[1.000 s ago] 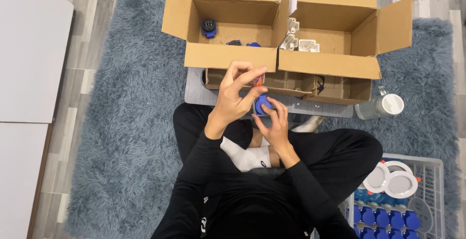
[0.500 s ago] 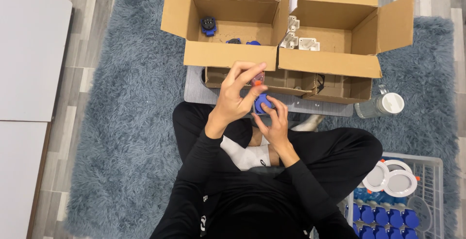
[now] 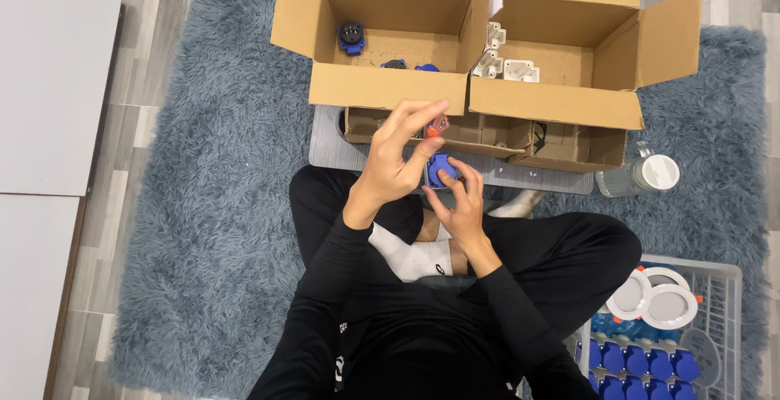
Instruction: Assembling and organizing small electrical components into a cardboard box using a screwdriver
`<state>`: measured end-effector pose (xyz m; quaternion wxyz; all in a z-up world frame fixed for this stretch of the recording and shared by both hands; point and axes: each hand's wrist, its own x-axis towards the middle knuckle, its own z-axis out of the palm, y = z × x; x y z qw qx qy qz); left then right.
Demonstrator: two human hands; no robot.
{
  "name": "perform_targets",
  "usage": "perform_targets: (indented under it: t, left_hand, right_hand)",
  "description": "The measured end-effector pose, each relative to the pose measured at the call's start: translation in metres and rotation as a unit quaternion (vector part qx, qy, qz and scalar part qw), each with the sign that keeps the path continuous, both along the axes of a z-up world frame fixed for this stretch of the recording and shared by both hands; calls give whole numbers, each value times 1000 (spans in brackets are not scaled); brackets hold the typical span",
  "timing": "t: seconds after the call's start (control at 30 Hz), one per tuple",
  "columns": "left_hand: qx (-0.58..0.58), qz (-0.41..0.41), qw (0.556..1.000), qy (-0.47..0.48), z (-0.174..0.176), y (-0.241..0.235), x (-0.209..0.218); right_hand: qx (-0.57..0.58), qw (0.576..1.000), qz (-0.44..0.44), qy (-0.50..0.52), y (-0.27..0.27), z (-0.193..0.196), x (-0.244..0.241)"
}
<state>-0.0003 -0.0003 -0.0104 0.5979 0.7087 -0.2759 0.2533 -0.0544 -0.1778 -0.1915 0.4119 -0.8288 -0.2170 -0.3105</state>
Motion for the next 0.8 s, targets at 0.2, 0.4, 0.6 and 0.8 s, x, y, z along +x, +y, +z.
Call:
perform_targets:
  t: [0.2, 0.4, 0.6, 0.8]
  left_hand:
    - [-15, -16, 1000, 14, 1, 0, -2]
    - [2, 18, 1000, -7, -9, 1, 0]
    - [-34, -26, 999, 16, 4, 3, -4]
    - [22, 21, 999, 21, -2, 5, -6]
  right_hand:
    - [2, 1000, -1, -3, 1, 2, 0]
    - [-3, 1000, -6, 2, 1, 4, -1]
    - [5, 1000, -3, 1, 0, 0, 0]
    - [-6, 1000, -4, 1, 0, -1, 0]
